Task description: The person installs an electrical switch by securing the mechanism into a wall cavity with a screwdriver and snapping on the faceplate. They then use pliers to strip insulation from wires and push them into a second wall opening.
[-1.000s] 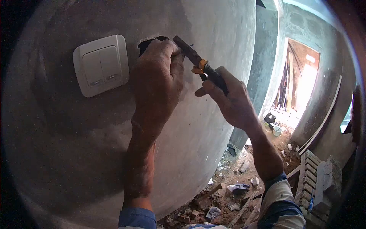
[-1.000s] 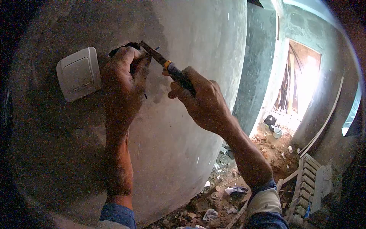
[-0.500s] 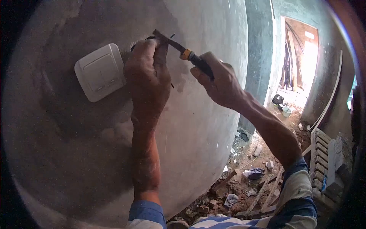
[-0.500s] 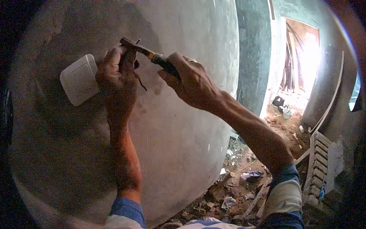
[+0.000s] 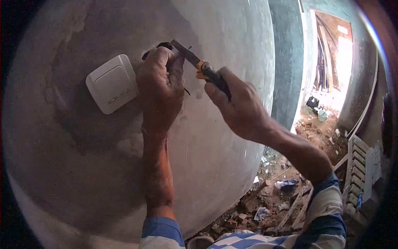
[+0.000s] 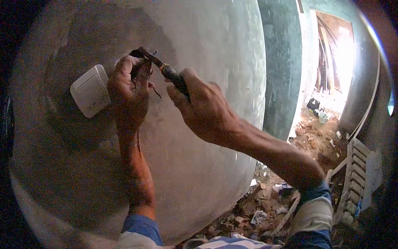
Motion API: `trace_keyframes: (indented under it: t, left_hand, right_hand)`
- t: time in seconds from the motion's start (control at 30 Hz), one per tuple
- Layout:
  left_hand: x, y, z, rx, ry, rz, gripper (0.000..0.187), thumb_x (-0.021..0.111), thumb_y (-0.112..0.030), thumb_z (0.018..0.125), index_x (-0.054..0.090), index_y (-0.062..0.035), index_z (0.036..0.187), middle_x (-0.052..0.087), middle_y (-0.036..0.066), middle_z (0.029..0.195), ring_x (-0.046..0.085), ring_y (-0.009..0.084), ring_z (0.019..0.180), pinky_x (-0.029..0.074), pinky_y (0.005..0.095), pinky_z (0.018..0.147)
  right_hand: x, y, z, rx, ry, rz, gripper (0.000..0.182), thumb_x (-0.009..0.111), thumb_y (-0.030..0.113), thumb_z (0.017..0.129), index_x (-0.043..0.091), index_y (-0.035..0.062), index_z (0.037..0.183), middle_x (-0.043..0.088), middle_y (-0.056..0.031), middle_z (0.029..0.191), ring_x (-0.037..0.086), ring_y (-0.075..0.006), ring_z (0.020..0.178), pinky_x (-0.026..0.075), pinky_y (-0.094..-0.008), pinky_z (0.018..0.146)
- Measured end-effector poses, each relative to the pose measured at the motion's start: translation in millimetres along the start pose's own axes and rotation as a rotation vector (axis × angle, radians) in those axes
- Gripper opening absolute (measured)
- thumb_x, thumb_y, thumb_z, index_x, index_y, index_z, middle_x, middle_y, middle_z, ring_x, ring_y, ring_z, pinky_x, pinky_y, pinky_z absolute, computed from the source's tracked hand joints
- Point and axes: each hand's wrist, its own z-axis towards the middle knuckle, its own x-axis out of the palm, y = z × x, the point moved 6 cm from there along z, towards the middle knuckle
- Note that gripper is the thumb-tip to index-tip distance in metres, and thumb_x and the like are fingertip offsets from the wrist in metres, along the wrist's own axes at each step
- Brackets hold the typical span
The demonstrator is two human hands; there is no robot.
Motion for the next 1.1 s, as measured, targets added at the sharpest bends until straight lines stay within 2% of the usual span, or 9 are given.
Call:
trace_keyframes:
  t: [0.1,0.17,0.23,0.43,0.5,0.63,0.83,0.9,1.1]
  left_hand:
    - [7,-19,-1,0.272,-0.034,0.212,0.007,0.056,-0.005,0.091,0.056,-0.0001,0.087,0.053,0.012,0.074,0.056,0.0287,0.07,0.045,0.0397,0.063]
    - [10,-18,-3,0.301,-0.024,0.242,0.006,0.057,-0.006,0.091,0.056,-0.0007,0.088,0.052,0.011,0.074,0.056,0.0285,0.07,0.045,0.0399,0.062]
    - [11,-21,-4,0.341,-0.015,0.273,0.006,0.057,-0.006,0.091,0.056,-0.0013,0.088,0.051,0.011,0.075,0.056,0.0283,0.071,0.044,0.0402,0.062]
    - [7,-23,-2,0.44,0.027,0.347,0.013,0.054,-0.01,0.094,0.056,0.0004,0.087,0.055,0.012,0.078,0.059,0.0258,0.07,0.045,0.0394,0.06]
    - [3,-13,2,-0.014,0.077,0.116,0.019,0.051,-0.014,0.097,0.059,0.0019,0.09,0.058,0.011,0.078,0.063,0.0226,0.066,0.049,0.0373,0.059]
    - [-2,-2,8,-0.086,0.066,-0.11,0.022,0.051,-0.016,0.097,0.062,0.0024,0.094,0.062,0.01,0.078,0.065,0.0193,0.064,0.052,0.0347,0.06]
    - [-12,-15,10,-0.126,0.104,0.098,0.021,0.054,-0.015,0.096,0.065,0.0028,0.097,0.067,0.009,0.083,0.065,0.015,0.073,0.053,0.0311,0.068]
    - [-9,-10,12,-0.153,0.132,-0.129,0.02,0.054,-0.014,0.096,0.065,0.0028,0.096,0.067,0.007,0.083,0.065,0.0142,0.075,0.053,0.0306,0.069]
    - [-9,-5,12,-0.265,0.14,-0.221,0.018,0.055,-0.013,0.096,0.066,0.0016,0.097,0.067,0.007,0.086,0.064,0.013,0.075,0.054,0.0285,0.07]
  right_hand:
    - [-12,1,3,-0.065,0.012,0.022,0.031,0.051,0.029,0.096,0.053,-0.0011,0.086,0.058,-0.0164,0.062,0.06,-0.0313,0.057,0.046,-0.0443,0.057]
    - [-22,6,7,0.06,0.074,0.101,0.037,0.048,0.029,0.096,0.055,-0.004,0.081,0.06,-0.0149,0.062,0.062,-0.0285,0.057,0.048,-0.0439,0.059]
    - [-21,12,9,0.108,0.313,-0.015,0.036,0.045,0.033,0.1,0.056,-0.0007,0.095,0.057,-0.0068,0.069,0.059,-0.0158,0.065,0.051,-0.0323,0.062]
    - [-16,2,13,-0.072,0.138,-0.211,0.038,0.046,0.036,0.1,0.055,-0.0003,0.091,0.053,-0.0106,0.064,0.053,-0.0212,0.056,0.043,-0.0402,0.056]
    - [-14,2,10,-0.203,0.029,-0.15,0.037,0.049,0.035,0.099,0.055,-0.0005,0.091,0.052,-0.0129,0.067,0.054,-0.0246,0.06,0.042,-0.042,0.059]
    - [-2,-20,17,-0.215,0.022,-0.052,0.034,0.052,0.034,0.098,0.053,0.0005,0.093,0.055,-0.0142,0.072,0.055,-0.0266,0.063,0.043,-0.0422,0.061]
    - [4,-40,42,-0.727,-0.223,-0.193,0.025,0.062,0.025,0.092,0.052,0.0034,0.1,0.059,-0.0143,0.089,0.058,-0.0327,0.088,0.047,-0.0448,0.073]
    - [4,-37,45,-0.949,-0.295,-0.228,0.026,0.066,0.023,0.089,0.053,0.0037,0.1,0.058,-0.0133,0.094,0.055,-0.0342,0.1,0.047,-0.0459,0.08]
    - [4,-36,48,-0.807,-0.208,-0.14,0.026,0.065,0.023,0.089,0.053,0.0035,0.101,0.058,-0.0145,0.094,0.056,-0.0347,0.095,0.047,-0.0447,0.079]
